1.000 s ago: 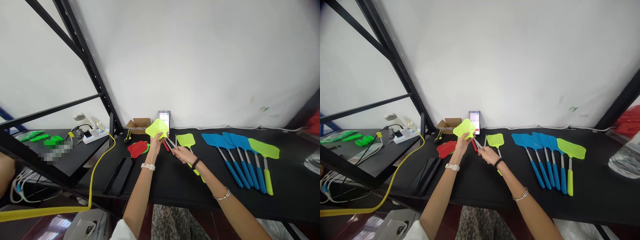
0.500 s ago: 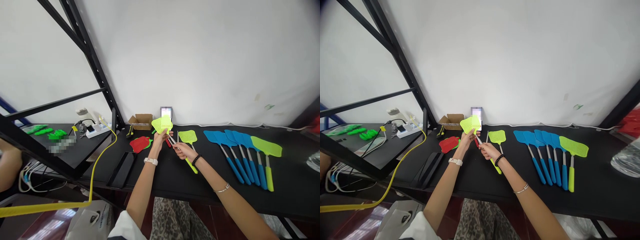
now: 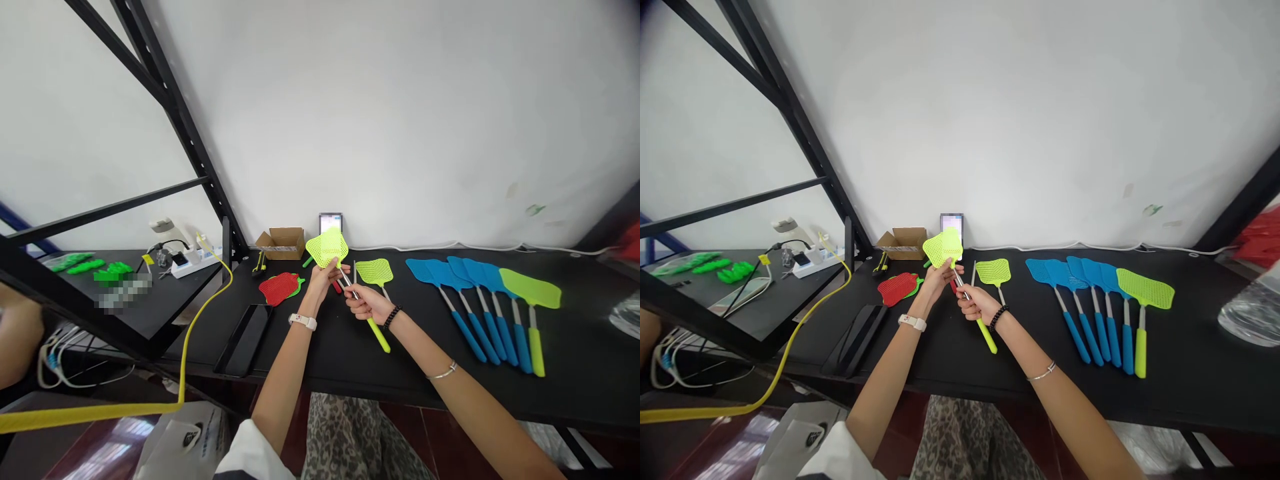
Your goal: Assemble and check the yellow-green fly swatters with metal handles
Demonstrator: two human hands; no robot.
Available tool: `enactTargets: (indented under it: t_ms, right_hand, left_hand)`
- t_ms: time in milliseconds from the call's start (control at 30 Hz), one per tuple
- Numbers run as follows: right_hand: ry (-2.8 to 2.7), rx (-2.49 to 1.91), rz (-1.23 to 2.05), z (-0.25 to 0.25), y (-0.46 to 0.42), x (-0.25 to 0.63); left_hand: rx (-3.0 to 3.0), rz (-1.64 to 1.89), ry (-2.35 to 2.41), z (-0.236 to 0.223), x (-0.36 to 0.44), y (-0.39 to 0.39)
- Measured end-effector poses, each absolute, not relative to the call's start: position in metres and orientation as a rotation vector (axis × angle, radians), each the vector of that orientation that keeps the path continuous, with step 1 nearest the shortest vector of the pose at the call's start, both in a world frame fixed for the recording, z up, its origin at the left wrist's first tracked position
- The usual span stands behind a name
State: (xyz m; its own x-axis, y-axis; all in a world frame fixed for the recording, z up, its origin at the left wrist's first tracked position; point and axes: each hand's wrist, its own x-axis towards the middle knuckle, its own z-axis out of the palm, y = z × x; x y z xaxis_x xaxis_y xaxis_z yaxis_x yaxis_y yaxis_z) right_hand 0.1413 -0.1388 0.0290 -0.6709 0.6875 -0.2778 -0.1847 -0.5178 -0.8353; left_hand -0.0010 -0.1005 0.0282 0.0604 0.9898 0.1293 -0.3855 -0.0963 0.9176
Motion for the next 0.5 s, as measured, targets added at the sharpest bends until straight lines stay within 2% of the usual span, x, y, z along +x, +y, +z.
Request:
enactTargets:
  t_ms: [500]
  right_hand:
    - [-0.773, -0.451, 2.646, 0.0339, -0.1366, 0.1463]
  left_hand:
    - [0.86, 1.299, 0.565, 0.031, 0.0029, -0.1053]
